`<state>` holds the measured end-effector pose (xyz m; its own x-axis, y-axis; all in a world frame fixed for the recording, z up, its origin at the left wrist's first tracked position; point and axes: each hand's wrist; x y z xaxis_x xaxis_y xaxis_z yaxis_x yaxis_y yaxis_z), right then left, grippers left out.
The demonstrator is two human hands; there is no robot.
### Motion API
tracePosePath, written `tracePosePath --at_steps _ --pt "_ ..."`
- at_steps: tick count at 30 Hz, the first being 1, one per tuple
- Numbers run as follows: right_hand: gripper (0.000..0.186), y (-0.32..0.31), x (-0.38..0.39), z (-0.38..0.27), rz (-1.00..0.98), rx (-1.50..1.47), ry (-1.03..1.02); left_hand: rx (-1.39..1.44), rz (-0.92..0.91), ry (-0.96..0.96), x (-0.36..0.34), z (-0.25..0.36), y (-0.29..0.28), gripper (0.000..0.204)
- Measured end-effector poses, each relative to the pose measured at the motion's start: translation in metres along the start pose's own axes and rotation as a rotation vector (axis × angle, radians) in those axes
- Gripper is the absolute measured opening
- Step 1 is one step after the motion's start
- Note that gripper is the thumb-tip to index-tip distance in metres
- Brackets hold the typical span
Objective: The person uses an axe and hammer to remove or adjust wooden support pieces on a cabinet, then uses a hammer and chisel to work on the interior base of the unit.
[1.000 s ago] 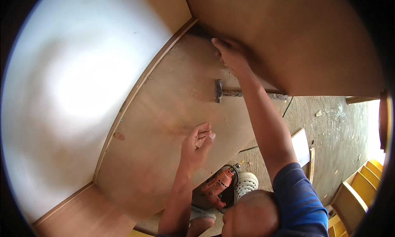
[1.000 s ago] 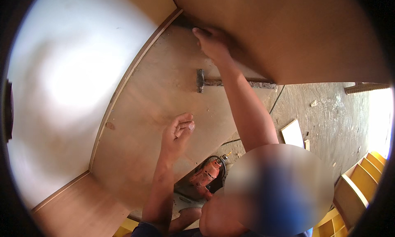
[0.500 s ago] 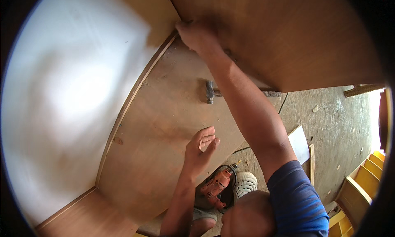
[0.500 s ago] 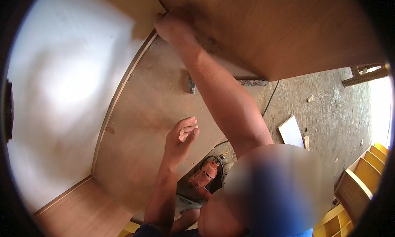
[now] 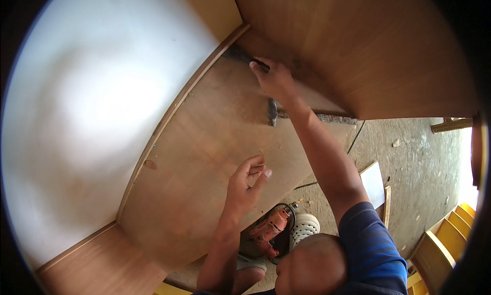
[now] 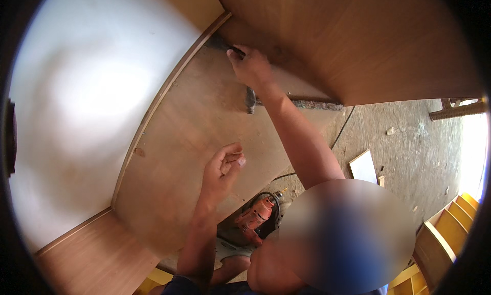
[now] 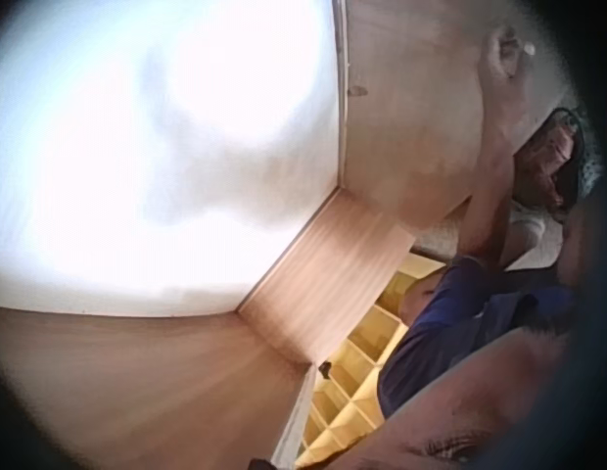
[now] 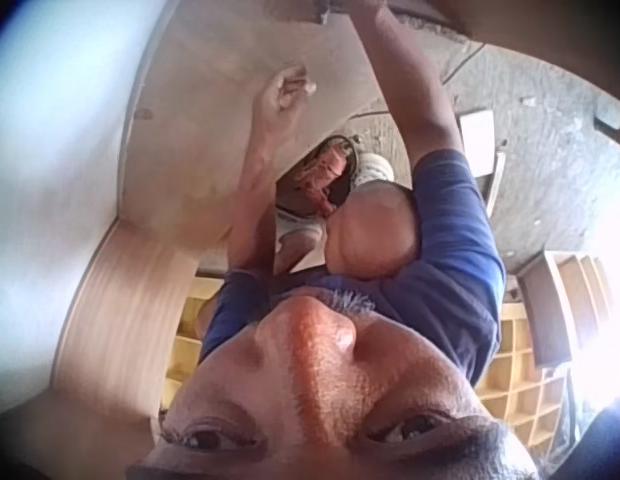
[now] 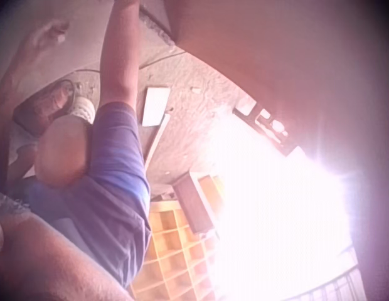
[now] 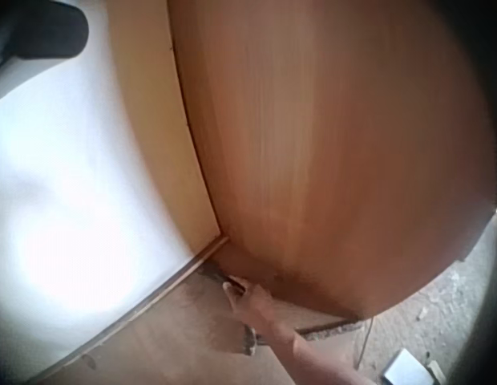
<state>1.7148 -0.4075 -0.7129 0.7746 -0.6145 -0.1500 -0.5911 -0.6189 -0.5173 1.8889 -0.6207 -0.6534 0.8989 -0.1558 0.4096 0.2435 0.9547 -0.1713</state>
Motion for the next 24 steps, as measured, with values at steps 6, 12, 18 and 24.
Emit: tracePosePath --at_steps 6,12,18,24 --pt "0.045 0.001 -0.006 -0.013 -0.081 0.311 0.045 -0.011 -0.017 0.026 0.006 0.004 0.001 0.042" --pt "0.045 -0.004 -0.017 -0.037 -0.124 0.273 0.072 -0.026 -0.034 -0.001 0.015 0.006 0.017 0.044" --pt "0.046 0.003 -0.013 -0.014 -0.071 0.262 0.023 -0.061 -0.037 0.012 0.007 0.009 0.016 0.043" --pt "0.049 -0.005 -0.029 -0.029 -0.194 0.219 0.030 -0.093 0.012 0.031 0.001 0.017 0.004 0.044"
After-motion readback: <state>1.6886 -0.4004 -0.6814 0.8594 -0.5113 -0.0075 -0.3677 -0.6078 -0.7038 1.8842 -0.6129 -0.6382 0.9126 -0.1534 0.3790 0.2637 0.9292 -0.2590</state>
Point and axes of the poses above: each hand's wrist, its own x-axis away from the middle knuckle, its own y-axis out of the palm, z = x × y, and after that the axes turned 15 degrees about z, right-handed
